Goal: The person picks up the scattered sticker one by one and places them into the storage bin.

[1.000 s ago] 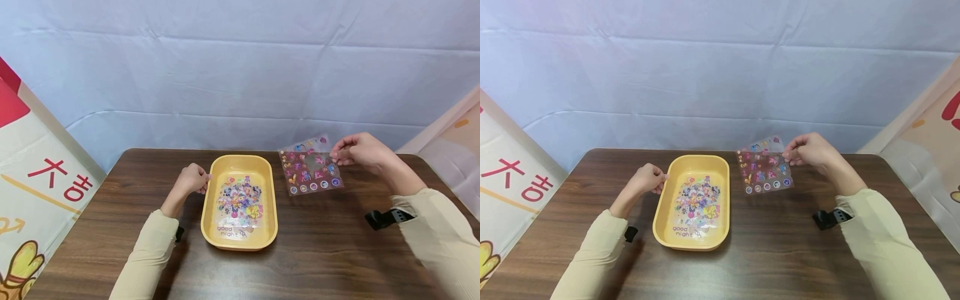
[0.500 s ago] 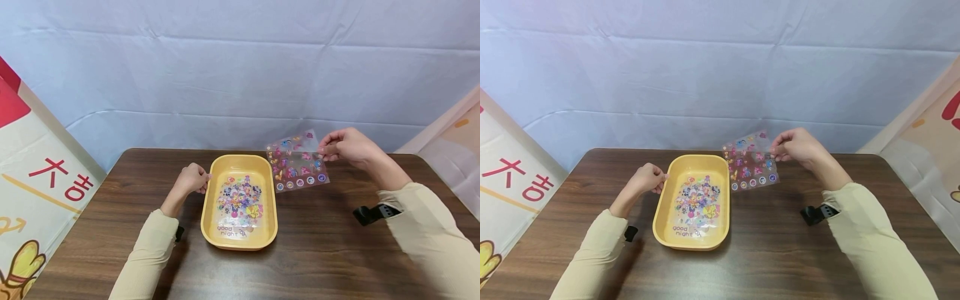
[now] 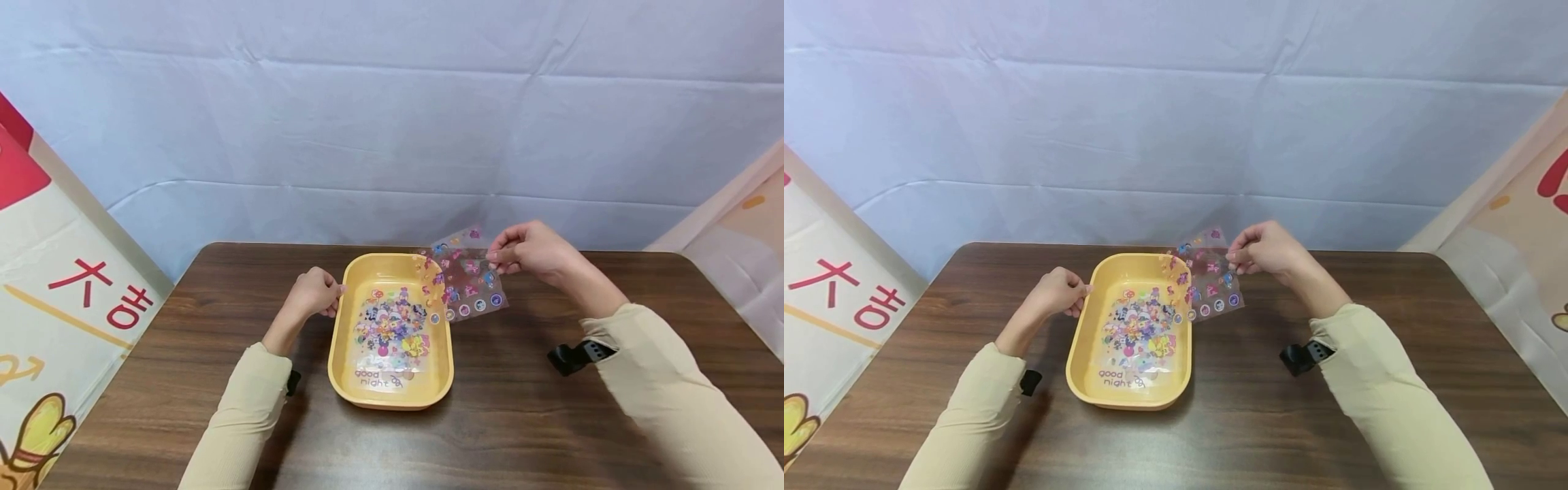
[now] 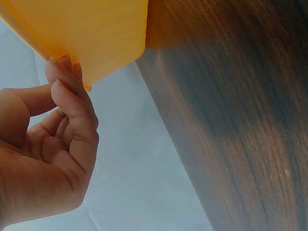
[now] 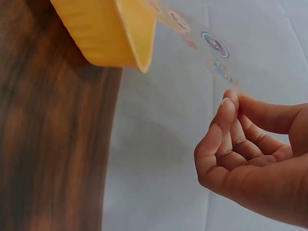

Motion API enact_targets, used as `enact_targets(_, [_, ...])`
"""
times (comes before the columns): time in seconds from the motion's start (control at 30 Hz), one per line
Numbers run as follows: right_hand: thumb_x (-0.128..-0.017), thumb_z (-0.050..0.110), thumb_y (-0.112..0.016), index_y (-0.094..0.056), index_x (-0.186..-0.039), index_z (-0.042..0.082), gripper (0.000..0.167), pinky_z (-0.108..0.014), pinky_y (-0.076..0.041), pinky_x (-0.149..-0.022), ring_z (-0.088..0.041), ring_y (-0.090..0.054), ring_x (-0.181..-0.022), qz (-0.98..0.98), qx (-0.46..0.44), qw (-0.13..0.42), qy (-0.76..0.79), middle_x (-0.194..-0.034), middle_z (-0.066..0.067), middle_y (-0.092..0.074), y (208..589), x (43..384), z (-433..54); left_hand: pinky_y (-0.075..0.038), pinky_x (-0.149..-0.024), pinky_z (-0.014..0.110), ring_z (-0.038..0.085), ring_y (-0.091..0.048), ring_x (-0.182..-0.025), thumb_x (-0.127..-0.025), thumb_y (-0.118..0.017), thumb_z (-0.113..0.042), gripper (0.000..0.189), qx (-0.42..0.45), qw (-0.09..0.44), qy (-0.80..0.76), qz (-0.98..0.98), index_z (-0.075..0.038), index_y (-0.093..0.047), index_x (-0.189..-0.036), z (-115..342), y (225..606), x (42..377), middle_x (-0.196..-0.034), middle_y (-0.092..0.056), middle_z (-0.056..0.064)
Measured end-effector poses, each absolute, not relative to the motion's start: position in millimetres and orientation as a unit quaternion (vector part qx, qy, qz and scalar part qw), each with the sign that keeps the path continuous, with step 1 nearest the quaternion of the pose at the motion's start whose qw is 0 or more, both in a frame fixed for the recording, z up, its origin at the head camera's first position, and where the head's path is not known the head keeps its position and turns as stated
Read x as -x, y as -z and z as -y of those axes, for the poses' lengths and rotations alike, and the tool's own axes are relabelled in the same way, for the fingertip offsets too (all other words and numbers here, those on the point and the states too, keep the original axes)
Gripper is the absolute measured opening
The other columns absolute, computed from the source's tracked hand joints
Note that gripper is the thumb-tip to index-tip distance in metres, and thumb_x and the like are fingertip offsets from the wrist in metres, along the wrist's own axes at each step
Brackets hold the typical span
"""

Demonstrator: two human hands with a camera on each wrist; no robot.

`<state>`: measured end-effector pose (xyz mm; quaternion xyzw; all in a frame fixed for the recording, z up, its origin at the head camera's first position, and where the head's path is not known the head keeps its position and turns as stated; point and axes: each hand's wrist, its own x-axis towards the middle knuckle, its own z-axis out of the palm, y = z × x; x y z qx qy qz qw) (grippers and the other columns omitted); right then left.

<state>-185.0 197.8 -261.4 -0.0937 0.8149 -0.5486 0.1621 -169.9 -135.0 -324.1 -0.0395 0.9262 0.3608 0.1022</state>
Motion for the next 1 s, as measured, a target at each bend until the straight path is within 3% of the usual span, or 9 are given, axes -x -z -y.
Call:
enact_targets(0.5, [-0.086,-0.007,-0.056,-0.053,-0.092,-0.015,0.011,-0.026,-0.052,-0.061,-0.014,-0.058,-0.061,-0.809,0.104,0.187,0.548,-0.068,-0.008,-0.061,281,182,-164,-0.054,-0.058,0.034,0.015,-0.059,-0.049,-0.092,-0.055,-0.014,0.028,0.037,0.1,-0.361,-0.927,0.001,-0.062,-0.07,134,325,169,-0.057,-0.06,0.008])
enact_targets(0.77, [-0.087,-0.006,-0.055,-0.055,-0.092,-0.013,0.009,-0.029,-0.053,-0.063,-0.016,-0.059,-0.063,-0.816,0.123,0.193,0.531,-0.073,-0.012,-0.062,287,182,-149,-0.053,-0.058,0.035,0.025,-0.063,-0.056,-0.092,-0.056,-0.016,0.035,0.028,0.097,-0.356,-0.929,-0.003,-0.056,-0.06,135,323,168,-0.055,-0.059,0.007])
enact_targets(1.0, [-0.085,-0.009,-0.054,-0.056,-0.088,-0.012,0.005,-0.03,-0.053,-0.062,-0.015,-0.058,-0.061,-0.813,0.144,0.192,0.53,-0.071,-0.01,-0.06,292,180,-137,-0.053,-0.058,0.035,0.021,-0.062,-0.053,-0.092,-0.056,-0.016,0.038,0.028,0.101,-0.361,-0.926,-0.005,-0.05,-0.056,134,322,167,-0.056,-0.059,0.007])
